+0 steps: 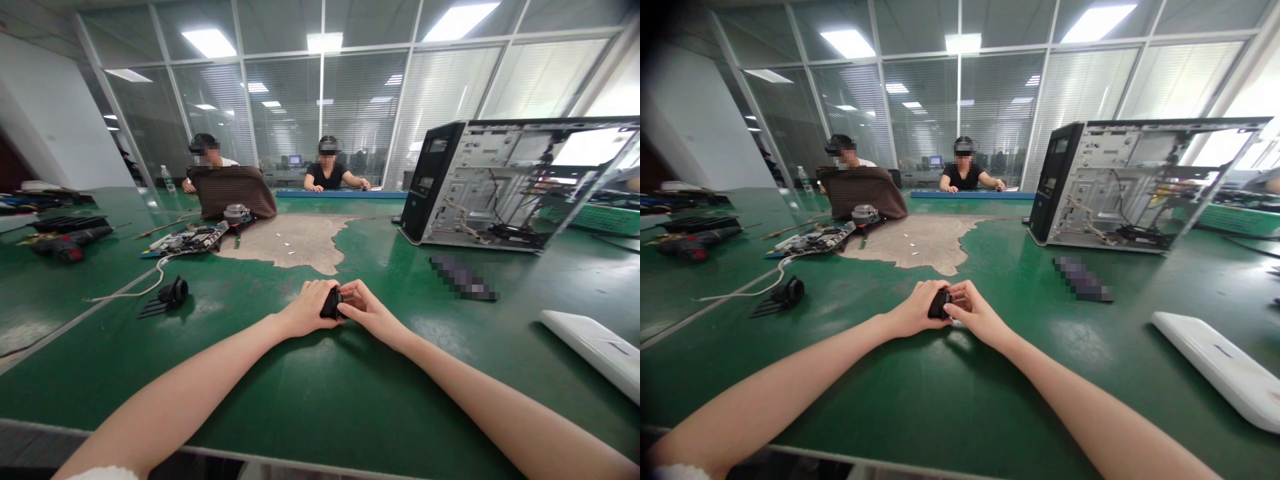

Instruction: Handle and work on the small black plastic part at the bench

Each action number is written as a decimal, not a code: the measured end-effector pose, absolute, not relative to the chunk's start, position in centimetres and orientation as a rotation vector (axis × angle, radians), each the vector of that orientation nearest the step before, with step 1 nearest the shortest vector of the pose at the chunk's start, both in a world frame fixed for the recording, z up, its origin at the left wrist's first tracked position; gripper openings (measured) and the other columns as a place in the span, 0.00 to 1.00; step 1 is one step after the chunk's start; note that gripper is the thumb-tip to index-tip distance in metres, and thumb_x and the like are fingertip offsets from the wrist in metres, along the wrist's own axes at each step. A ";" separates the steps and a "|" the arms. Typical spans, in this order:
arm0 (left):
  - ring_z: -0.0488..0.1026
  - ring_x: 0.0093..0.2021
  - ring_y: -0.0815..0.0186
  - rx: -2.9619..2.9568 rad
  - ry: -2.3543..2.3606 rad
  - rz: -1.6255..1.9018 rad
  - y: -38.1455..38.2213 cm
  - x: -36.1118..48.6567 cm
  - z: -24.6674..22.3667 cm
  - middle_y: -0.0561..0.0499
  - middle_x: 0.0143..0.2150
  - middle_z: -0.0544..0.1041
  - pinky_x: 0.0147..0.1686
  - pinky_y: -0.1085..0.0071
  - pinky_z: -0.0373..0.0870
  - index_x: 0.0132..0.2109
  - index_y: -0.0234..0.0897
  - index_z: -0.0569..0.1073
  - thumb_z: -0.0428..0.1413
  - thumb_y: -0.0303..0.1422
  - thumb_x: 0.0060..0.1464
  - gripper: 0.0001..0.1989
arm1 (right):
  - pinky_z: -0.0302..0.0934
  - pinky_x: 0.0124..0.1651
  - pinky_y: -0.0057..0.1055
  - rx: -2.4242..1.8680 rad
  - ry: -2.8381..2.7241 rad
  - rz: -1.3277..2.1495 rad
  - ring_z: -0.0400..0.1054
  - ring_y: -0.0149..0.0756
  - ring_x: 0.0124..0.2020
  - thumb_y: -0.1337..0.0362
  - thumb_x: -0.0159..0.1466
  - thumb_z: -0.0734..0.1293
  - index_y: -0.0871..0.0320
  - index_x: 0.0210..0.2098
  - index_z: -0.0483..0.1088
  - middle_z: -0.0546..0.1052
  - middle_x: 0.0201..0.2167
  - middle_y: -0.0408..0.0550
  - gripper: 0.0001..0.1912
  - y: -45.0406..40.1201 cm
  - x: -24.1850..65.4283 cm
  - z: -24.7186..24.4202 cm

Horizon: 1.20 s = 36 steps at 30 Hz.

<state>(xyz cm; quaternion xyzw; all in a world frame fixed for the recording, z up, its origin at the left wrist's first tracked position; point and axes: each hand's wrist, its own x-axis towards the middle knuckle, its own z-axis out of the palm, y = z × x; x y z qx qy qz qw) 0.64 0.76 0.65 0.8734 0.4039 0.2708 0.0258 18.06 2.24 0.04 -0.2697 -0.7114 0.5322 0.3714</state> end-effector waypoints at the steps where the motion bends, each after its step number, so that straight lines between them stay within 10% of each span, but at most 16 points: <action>1: 0.63 0.44 0.58 2.696 1.249 0.836 0.7 0.7 0.7 0.46 0.45 0.66 0.43 0.63 0.56 0.50 0.38 0.55 0.56 0.41 0.44 0.28 | 0.61 0.42 0.33 -0.700 -1.828 1.363 0.65 0.32 0.39 0.59 0.56 0.64 0.55 0.40 0.57 0.67 0.38 0.45 0.14 2.3 18.1 0.0; 36: 0.63 0.43 0.59 2.704 1.236 0.830 0.7 0.6 0.8 0.47 0.45 0.66 0.43 0.64 0.56 0.50 0.37 0.55 0.56 0.41 0.45 0.28 | 0.60 0.41 0.34 -0.708 -1.817 1.352 0.65 0.32 0.38 0.60 0.54 0.65 0.55 0.37 0.58 0.66 0.37 0.44 0.14 2.3 18.0 0.3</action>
